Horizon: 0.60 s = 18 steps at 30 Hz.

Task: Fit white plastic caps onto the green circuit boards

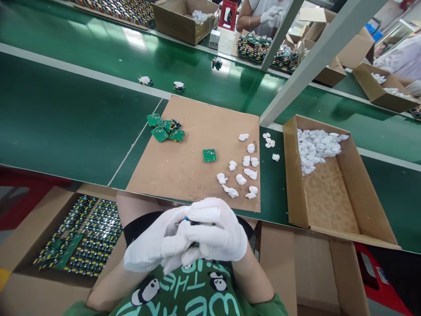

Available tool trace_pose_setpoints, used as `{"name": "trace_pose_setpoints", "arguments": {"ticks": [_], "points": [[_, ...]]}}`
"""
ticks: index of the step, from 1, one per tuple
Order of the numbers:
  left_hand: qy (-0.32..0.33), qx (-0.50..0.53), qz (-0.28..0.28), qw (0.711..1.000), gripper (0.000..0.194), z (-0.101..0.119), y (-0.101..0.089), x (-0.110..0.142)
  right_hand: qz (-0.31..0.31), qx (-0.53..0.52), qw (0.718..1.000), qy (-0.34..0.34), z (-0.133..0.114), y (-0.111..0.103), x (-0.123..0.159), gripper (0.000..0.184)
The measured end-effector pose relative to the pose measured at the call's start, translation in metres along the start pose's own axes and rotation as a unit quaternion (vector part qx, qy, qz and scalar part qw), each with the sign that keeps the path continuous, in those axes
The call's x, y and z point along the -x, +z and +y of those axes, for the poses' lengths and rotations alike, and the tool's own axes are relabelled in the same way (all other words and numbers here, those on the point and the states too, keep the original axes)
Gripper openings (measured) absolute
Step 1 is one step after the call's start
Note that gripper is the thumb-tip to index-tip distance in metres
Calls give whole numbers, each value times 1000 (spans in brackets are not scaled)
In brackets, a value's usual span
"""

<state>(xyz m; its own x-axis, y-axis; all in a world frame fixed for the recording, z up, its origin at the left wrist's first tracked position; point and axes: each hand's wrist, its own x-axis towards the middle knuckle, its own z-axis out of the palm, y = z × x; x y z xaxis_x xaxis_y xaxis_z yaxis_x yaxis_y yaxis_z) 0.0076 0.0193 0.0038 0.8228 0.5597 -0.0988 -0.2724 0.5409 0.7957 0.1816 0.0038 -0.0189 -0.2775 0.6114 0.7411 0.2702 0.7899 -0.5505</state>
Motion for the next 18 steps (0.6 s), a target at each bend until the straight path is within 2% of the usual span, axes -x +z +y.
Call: {"name": "trace_pose_setpoints", "arguments": {"ticks": [4, 8, 11, 13, 16, 18], "points": [[11, -1, 27, 1000, 48, 3, 3, -3, -15, -13, 1000, 25, 0, 0, -3, 53], [-14, 56, -9, 998, 42, -3, -2, -2, -16, 35, 999, 16, -1, 0, -1, 44], [18, 77, -25, 997, 47, -11, -5, 1, -5, 46, 999, -3, -2, 1, 1, 28], [44, 69, -23, 996, 48, -16, -6, 3, -6, 54, 998, -12, -3, 0, 2, 23], [42, 75, -59, 995, 48, -17, -7, 2, -12, 41, 999, -12, -4, -2, 3, 35], [31, 67, -84, 994, 48, -14, -6, 1, -39, 27, 999, -3, -4, -5, 2, 41]]}}
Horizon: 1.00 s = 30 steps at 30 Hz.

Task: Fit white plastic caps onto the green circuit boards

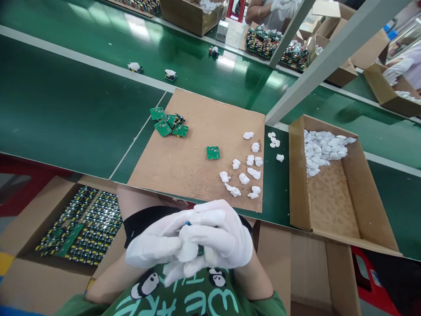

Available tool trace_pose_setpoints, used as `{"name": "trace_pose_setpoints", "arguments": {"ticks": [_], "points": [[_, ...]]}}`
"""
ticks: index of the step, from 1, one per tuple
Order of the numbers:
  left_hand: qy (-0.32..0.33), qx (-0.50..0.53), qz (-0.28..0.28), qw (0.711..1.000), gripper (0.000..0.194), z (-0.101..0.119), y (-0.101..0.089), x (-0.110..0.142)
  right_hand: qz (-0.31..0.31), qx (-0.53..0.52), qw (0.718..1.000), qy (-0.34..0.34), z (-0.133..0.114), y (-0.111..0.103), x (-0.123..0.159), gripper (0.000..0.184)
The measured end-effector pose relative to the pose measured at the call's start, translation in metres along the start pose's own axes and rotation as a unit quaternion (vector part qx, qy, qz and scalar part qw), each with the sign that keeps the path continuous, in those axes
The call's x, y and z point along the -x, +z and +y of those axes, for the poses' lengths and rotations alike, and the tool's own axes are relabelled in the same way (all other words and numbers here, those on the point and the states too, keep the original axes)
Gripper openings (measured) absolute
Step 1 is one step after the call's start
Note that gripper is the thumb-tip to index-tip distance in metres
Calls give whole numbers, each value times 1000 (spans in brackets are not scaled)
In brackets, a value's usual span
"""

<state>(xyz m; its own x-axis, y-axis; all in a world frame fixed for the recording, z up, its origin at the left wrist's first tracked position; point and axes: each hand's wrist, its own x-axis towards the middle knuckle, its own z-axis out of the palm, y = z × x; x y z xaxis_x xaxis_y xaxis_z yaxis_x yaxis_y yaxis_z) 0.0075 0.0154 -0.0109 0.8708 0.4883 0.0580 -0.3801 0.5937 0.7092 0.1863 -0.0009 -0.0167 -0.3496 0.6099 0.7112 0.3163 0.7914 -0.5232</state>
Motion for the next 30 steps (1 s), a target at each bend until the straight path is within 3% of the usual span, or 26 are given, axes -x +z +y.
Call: {"name": "trace_pose_setpoints", "arguments": {"ticks": [3, 5, 8, 12, 17, 19, 22, 24, 26, 28, 30], "points": [[-22, -30, 17, 999, 46, 8, 4, -3, -73, 1, 997, 16, 1, -5, -3, 42], [-20, -37, 44, 998, 43, 12, 8, -5, -85, 18, 996, 9, 1, -6, -3, 45], [-3, -49, 73, 996, 42, 12, 12, -8, -37, 32, 999, 12, -1, -3, 1, 45], [10, -40, 119, 992, 50, 2, 14, -6, 51, 10, 996, 78, -4, 7, 12, 32], [-5, 30, 200, 979, 54, -7, 17, -5, 61, 22, 994, 83, 0, 11, 14, 27], [-31, 73, 193, 978, 52, -6, 16, -7, 45, 32, 996, 68, 3, 10, 10, 34], [-76, 143, 137, 977, 52, -1, 14, -9, 44, 15, 998, 39, 5, 8, 5, 38], [-77, 126, 118, 982, 45, 3, 15, -8, 62, -1, 997, 38, 6, 7, 4, 40], [-54, 73, 136, 987, 34, 6, 17, -6, 67, -1, 996, 53, 5, 7, 6, 35], [-43, 42, 153, 986, 33, 6, 17, -2, 51, 11, 997, 60, 3, 8, 8, 28], [-50, 61, 129, 988, 39, 3, 16, 0, 38, 20, 998, 49, 2, 7, 10, 24]]}}
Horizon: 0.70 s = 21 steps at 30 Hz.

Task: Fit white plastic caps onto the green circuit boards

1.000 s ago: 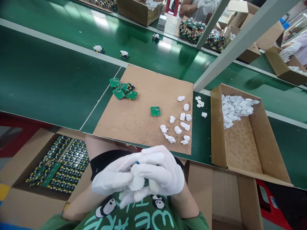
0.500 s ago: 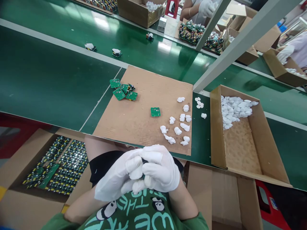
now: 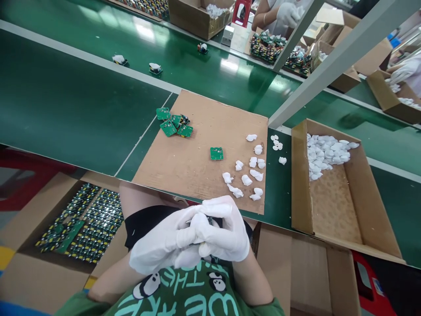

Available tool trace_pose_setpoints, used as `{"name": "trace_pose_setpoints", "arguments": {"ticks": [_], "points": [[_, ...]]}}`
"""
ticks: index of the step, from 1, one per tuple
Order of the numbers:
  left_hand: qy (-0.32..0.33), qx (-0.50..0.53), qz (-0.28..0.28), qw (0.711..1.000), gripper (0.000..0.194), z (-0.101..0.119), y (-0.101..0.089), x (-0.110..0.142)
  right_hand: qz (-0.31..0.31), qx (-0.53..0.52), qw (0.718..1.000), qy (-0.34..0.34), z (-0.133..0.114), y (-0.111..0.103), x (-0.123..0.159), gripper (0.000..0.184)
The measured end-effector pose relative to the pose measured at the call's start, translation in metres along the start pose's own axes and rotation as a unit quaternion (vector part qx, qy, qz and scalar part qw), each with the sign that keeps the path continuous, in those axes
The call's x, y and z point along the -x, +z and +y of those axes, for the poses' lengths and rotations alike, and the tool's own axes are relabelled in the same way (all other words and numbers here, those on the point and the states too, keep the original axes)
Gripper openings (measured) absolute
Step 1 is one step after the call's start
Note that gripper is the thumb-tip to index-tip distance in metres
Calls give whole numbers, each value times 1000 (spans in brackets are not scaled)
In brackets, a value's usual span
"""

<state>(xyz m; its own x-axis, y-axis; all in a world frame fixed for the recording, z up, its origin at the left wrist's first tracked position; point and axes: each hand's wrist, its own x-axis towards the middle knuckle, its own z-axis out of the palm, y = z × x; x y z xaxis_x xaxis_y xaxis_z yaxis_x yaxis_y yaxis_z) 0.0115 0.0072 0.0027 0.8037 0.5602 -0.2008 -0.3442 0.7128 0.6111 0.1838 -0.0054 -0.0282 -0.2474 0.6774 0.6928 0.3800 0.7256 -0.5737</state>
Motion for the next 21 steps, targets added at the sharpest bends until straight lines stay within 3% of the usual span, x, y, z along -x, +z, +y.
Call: {"name": "trace_pose_setpoints", "arguments": {"ticks": [2, 4, 6, 10, 15, 19, 21], "points": [[8, 4, -39, 999, 50, -1, -2, 0, 7, -3, 1000, -7, -2, 0, 1, 25], [39, -43, -42, 997, 53, 0, -2, -2, 5, -7, 1000, 3, -4, -1, 1, 36], [44, -110, -14, 993, 41, 6, 0, -2, -43, 8, 999, 9, -5, -4, 0, 47], [-2, -222, 37, 974, 15, 17, 4, -1, -130, 25, 991, -18, -5, -10, -7, 42], [49, -231, -52, 970, 38, 16, -4, 3, -133, 14, 991, -26, -3, -12, -9, 51], [31, -189, -43, 981, 50, 10, -13, 6, -77, 17, 996, -51, -5, -6, -3, 52], [46, -155, -96, 982, 54, 7, -17, 7, -58, 16, 997, -49, -8, -4, 0, 52]]}}
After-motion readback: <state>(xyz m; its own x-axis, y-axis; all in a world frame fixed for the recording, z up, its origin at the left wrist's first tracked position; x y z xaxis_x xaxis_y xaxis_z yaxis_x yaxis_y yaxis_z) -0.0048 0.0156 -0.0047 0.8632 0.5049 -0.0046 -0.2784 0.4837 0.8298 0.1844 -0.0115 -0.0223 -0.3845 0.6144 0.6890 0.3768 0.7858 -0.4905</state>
